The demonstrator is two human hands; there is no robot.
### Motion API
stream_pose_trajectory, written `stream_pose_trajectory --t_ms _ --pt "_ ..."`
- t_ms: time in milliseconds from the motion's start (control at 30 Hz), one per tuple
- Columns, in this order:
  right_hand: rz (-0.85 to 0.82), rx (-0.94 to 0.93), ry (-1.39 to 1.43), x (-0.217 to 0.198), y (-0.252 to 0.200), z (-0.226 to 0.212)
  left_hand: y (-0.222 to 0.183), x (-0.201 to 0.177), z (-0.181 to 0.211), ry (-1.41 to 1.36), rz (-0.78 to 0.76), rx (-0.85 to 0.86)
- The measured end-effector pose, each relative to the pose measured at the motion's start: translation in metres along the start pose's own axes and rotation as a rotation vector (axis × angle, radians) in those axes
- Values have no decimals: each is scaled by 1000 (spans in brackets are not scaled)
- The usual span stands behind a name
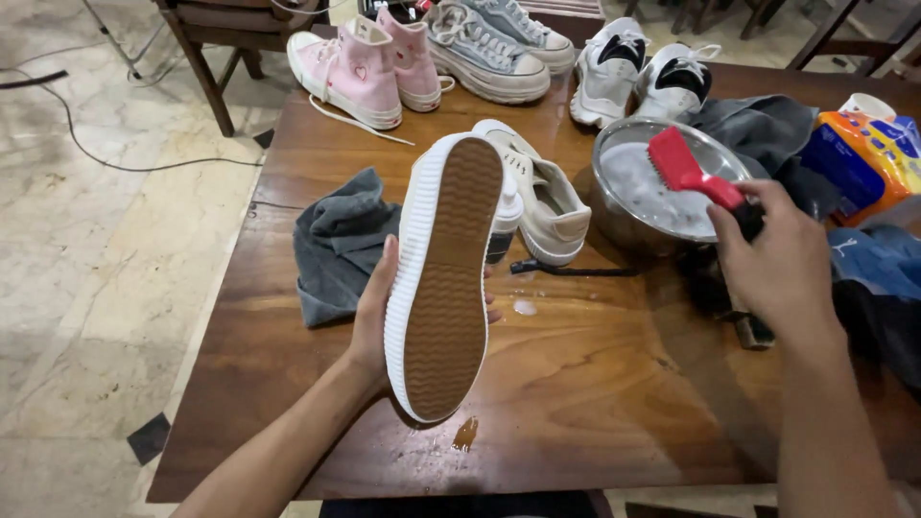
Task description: Cleaning and detailing sneakers by scrubbing the soles with a brush and soapy water, wiping them with a cloth, and applying cleaning solution.
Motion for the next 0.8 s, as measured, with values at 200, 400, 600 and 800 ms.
stream_pose_trajectory --t_ms 200,400,600,800 --pt "-99 -7 -223 31 34 10 2 -14 -2 -7 144 -61" --pt "-17 -54 -197 16 29 -3 -4 -6 1 59 176 -42" --pt "-134 -14 -381 -7 15 -8 -3 0 1 28 179 -57" --pt "427 -531 104 -37 -24 -44 -1 -4 -1 5 177 -87"
Point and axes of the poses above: each hand's wrist, its own y-axis towards the middle knuckle, its own x-axis out of the palm, z = x × y, the point moved 6 cm from there along y, towards the middle knuckle, and after that the axes turned 4 degrees about z, right-handed, at the moved point
